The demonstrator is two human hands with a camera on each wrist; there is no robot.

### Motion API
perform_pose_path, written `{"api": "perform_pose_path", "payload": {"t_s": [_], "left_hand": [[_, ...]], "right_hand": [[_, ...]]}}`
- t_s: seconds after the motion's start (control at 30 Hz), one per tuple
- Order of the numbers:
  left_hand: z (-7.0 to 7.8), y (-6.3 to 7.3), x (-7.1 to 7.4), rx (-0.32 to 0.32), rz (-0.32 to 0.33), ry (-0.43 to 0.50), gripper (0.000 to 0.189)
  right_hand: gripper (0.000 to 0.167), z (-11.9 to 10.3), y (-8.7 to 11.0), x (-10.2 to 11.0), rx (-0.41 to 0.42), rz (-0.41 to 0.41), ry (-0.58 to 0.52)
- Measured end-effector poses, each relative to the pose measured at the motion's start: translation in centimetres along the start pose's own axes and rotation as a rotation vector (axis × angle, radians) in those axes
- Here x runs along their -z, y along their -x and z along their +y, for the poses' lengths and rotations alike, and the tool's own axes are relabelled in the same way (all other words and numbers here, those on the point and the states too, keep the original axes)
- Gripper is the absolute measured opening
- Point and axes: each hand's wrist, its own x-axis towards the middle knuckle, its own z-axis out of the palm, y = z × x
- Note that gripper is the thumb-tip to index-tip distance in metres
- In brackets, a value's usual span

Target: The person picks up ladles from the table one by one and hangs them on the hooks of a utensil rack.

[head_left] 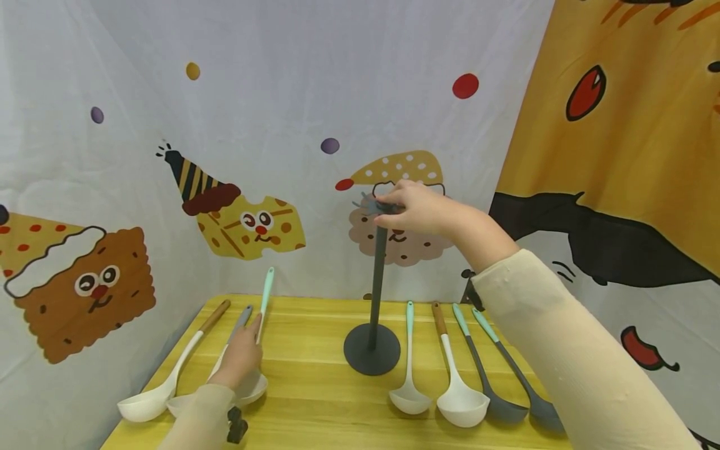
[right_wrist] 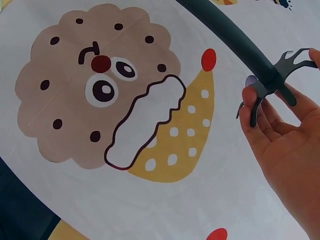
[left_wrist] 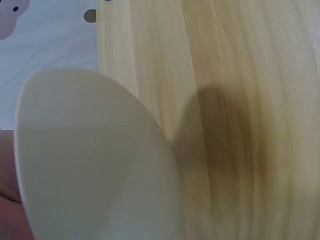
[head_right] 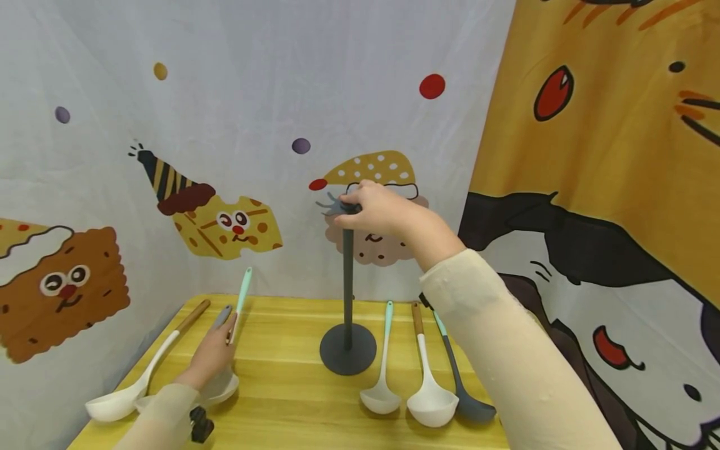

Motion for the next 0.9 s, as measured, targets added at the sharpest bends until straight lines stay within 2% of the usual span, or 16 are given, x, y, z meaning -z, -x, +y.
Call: {"api": "perform_pose_path", "payload": {"t_s": [0.13,0.37,0.73,0.9], "left_hand": [[0.4,-0.1,-0.2,-0.027,0.047,0.002,0.07],[1.4,-0.1,-0.2,-0.113,0.124,-0.013,0.07],[3.7,-0.1,-0.1,-0.2,0.259,0.037,0.069],[4.7,0.0,-0.1,-0.241,0.286,0.053,0.069]], "right_hand": [[0.062,-0.1,0.1,0.0,-0.005,0.003,0.0],[0.062,-0.1,0.3,0.0,-0.004,0.009,-0.001],[0.061,0.3,0.4,-0.2,-0.001,0.019,-0.015],[0.06,0.7,0.4,-0.3,0.002,0.016,-0.015]]}}
